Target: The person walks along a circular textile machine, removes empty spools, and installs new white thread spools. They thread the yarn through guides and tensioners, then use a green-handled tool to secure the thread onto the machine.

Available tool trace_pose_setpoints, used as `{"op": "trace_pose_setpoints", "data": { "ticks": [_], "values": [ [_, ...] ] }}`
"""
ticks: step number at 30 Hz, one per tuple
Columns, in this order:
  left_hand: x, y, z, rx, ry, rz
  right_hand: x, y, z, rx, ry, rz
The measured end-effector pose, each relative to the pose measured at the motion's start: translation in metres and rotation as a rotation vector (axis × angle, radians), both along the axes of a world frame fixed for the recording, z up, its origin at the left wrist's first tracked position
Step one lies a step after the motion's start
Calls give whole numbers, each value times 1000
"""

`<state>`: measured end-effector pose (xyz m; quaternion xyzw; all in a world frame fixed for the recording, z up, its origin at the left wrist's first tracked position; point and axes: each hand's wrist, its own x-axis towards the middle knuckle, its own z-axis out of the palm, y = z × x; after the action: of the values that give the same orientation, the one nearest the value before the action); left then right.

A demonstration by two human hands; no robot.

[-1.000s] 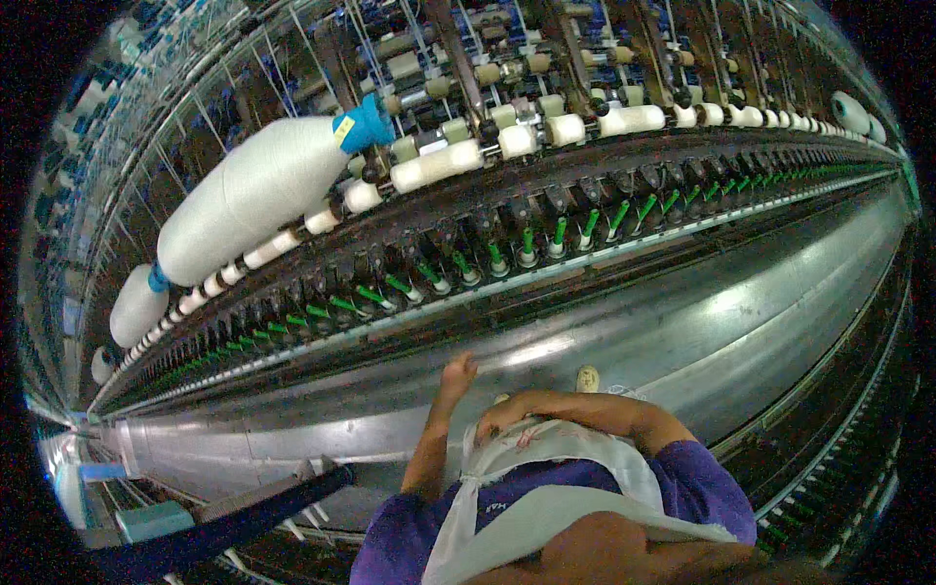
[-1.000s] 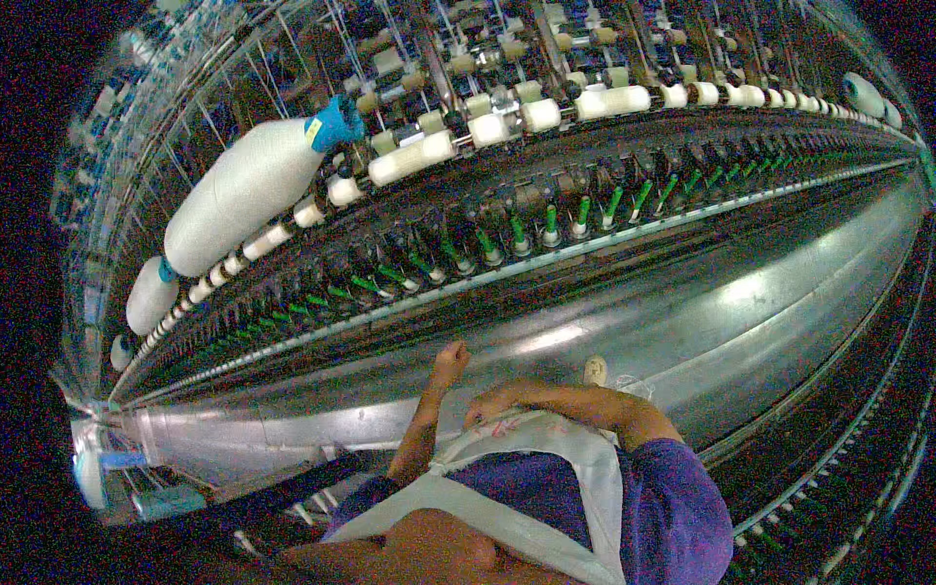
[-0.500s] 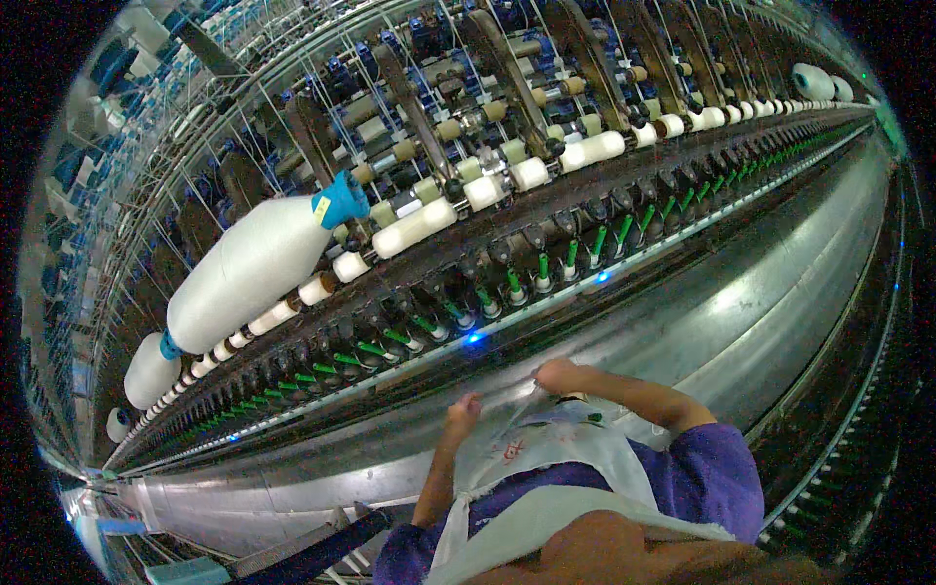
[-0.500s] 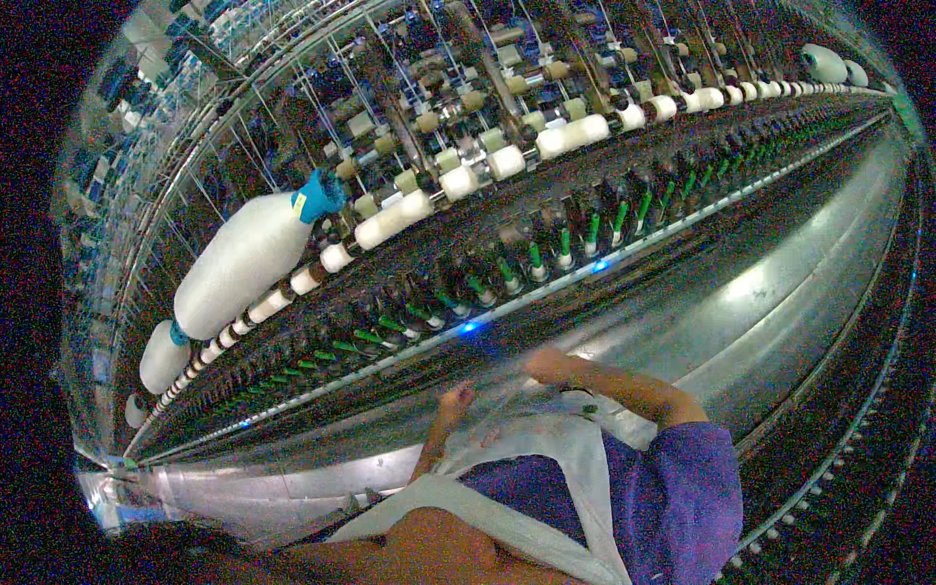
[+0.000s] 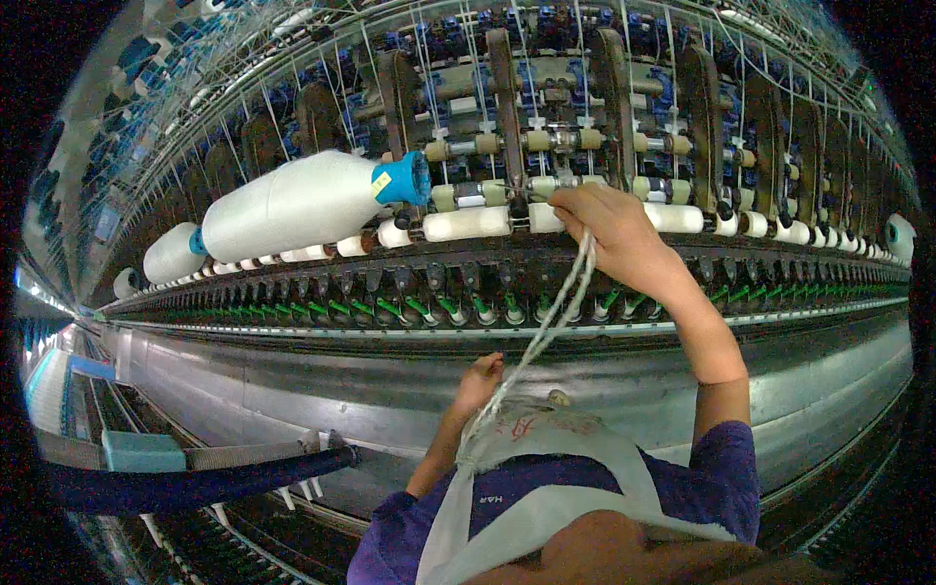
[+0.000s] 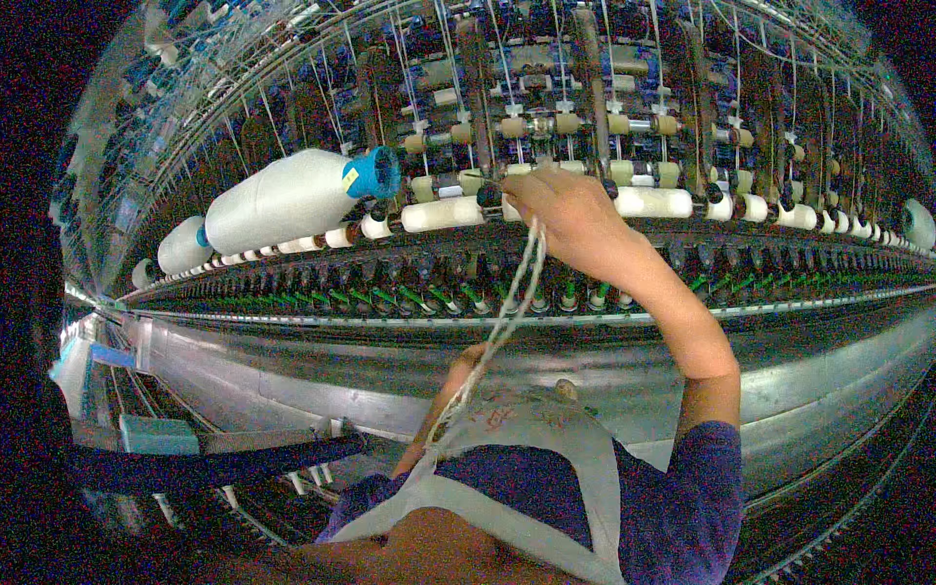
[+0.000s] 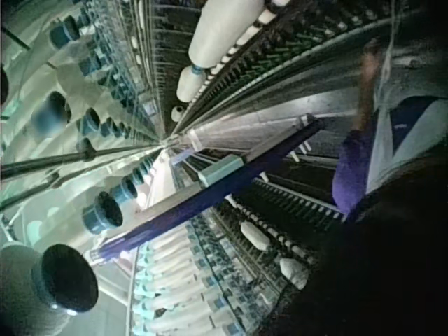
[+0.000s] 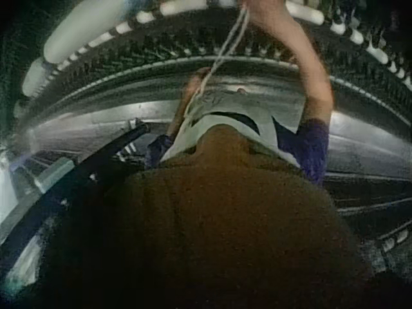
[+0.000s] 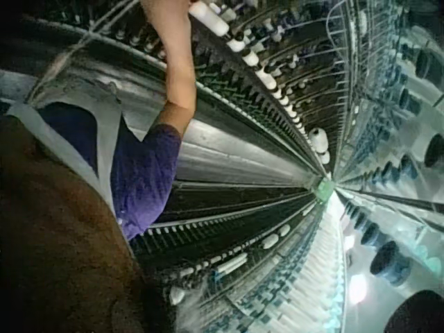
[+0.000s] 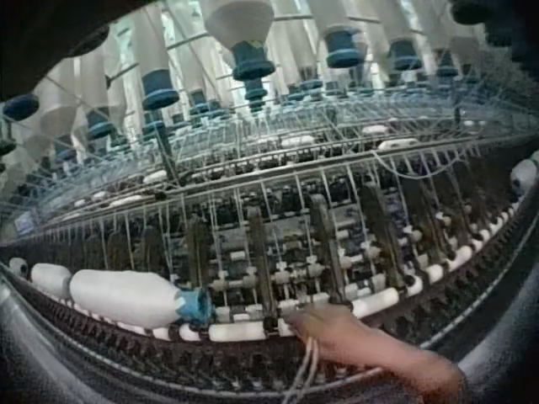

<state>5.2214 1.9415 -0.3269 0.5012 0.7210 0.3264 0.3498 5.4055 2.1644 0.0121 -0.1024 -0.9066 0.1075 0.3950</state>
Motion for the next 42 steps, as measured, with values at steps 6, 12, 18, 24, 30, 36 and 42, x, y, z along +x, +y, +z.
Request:
{"op": "trace_pose_setpoints", "data": {
  "ticks": [6, 12, 18, 24, 30, 36, 42],
  "values": [
    [-42, 19, 132, 661, 456, 254, -40, 22, -6, 86, -87, -54],
    [-117, 29, 268, 1039, 814, 597, -61, 26, -7, 162, -264, -196],
    [-151, 52, 322, 1126, 871, 623, -66, 24, -8, 196, -233, -215],
    [-170, 77, 334, 1095, 1061, 471, -68, 21, -8, 222, -227, -237],
    [-174, 80, 330, 1086, 1146, 495, -71, 20, -5, 240, -278, -237],
    [-174, 82, 330, 1095, 1168, 493, -75, 18, -3, 238, -286, -221],
    [-174, 83, 329, 1096, 1178, 505, -74, 16, -2, 264, -238, -225]
  ]
}}
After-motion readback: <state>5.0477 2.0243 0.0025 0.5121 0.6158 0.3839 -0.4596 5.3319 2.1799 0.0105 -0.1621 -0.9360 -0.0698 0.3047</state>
